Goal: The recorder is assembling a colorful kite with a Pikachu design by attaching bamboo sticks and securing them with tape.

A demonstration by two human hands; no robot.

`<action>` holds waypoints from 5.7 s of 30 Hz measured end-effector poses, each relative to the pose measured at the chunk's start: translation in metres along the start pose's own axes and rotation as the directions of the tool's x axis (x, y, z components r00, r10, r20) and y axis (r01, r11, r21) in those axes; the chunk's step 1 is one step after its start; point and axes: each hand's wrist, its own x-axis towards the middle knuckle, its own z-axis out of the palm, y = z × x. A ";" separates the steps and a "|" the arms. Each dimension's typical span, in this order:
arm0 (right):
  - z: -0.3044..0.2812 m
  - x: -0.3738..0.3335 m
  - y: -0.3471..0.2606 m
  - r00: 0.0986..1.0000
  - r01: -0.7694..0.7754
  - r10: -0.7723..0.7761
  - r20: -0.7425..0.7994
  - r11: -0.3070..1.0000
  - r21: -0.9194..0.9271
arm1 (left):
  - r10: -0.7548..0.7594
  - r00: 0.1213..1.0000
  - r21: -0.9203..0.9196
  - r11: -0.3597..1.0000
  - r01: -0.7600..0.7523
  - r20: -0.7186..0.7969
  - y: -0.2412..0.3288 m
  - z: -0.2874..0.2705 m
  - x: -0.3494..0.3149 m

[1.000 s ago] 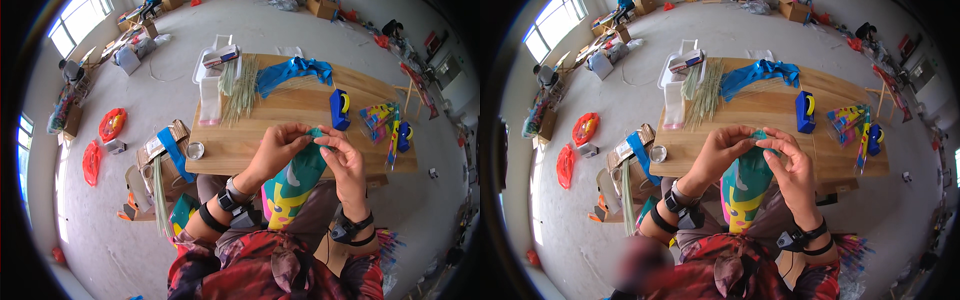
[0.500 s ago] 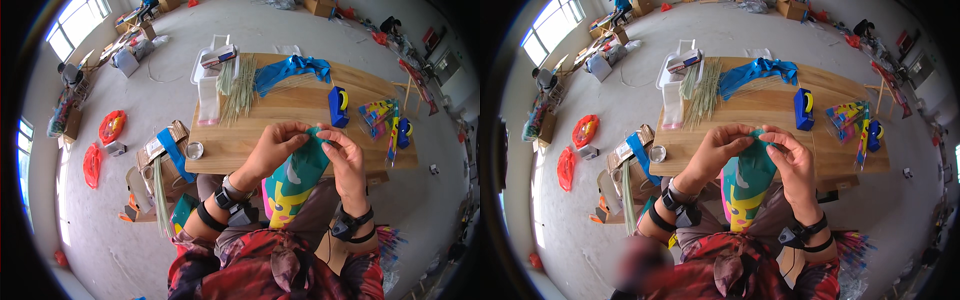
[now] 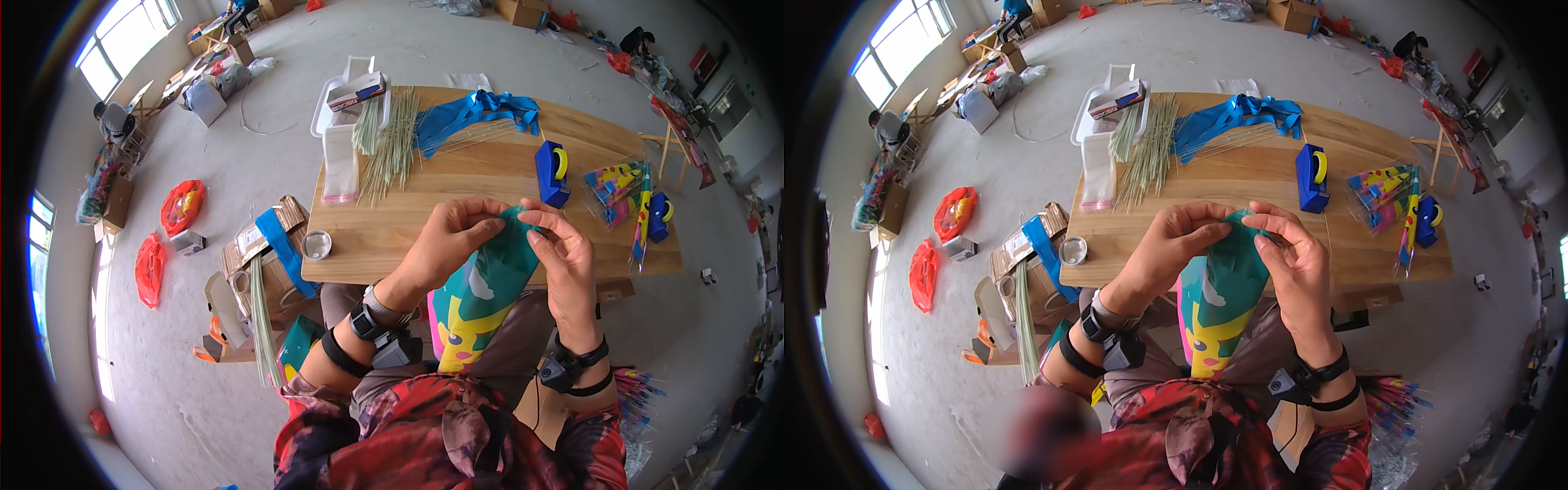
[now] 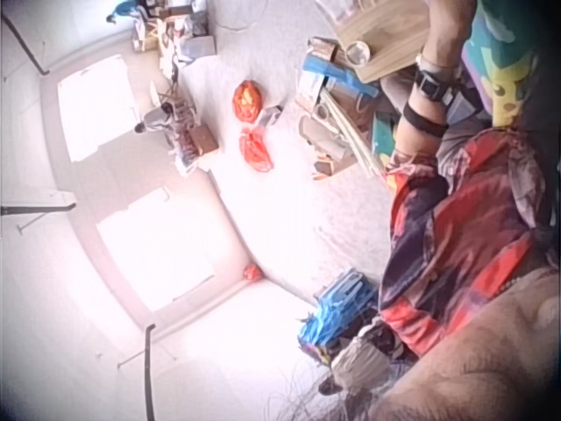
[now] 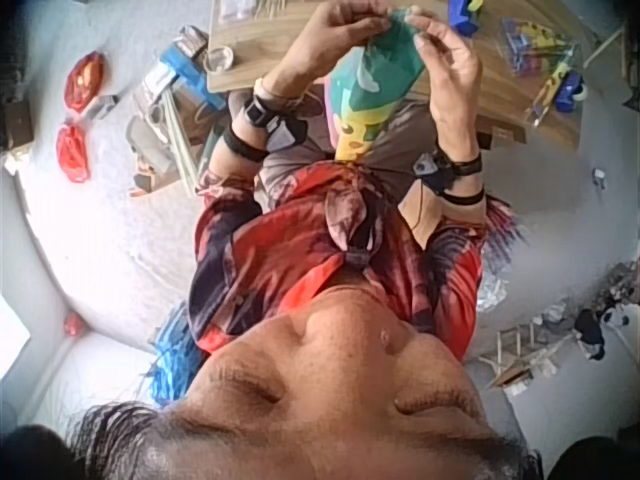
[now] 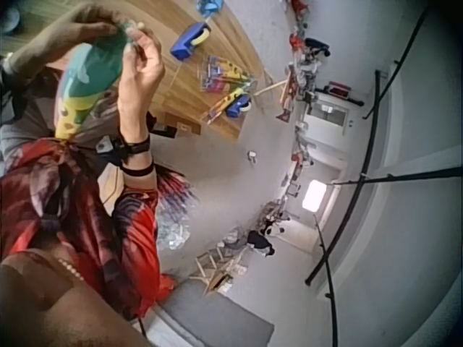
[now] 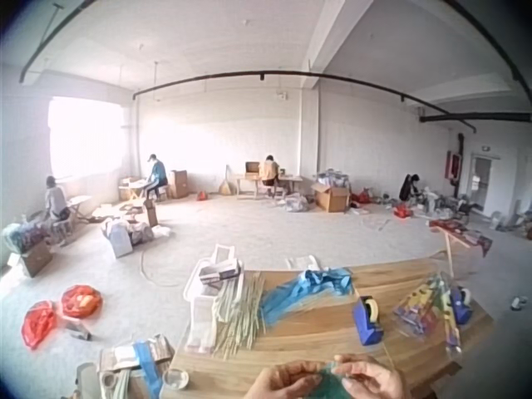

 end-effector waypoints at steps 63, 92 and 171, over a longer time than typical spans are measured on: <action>0.020 0.039 0.002 0.841 0.476 -0.535 0.076 0.667 -0.574 | 0.102 0.964 0.054 0.994 -0.091 -0.244 0.007 0.007 -0.005; 0.011 0.046 -0.028 0.734 0.587 -0.587 0.342 0.294 -0.755 | 0.138 0.964 0.151 0.983 -0.105 -0.227 0.009 0.015 -0.009; -0.140 0.152 0.014 0.741 0.347 -0.598 -0.306 0.730 -0.589 | 0.590 0.798 0.992 0.100 0.079 -0.123 0.005 -0.066 0.063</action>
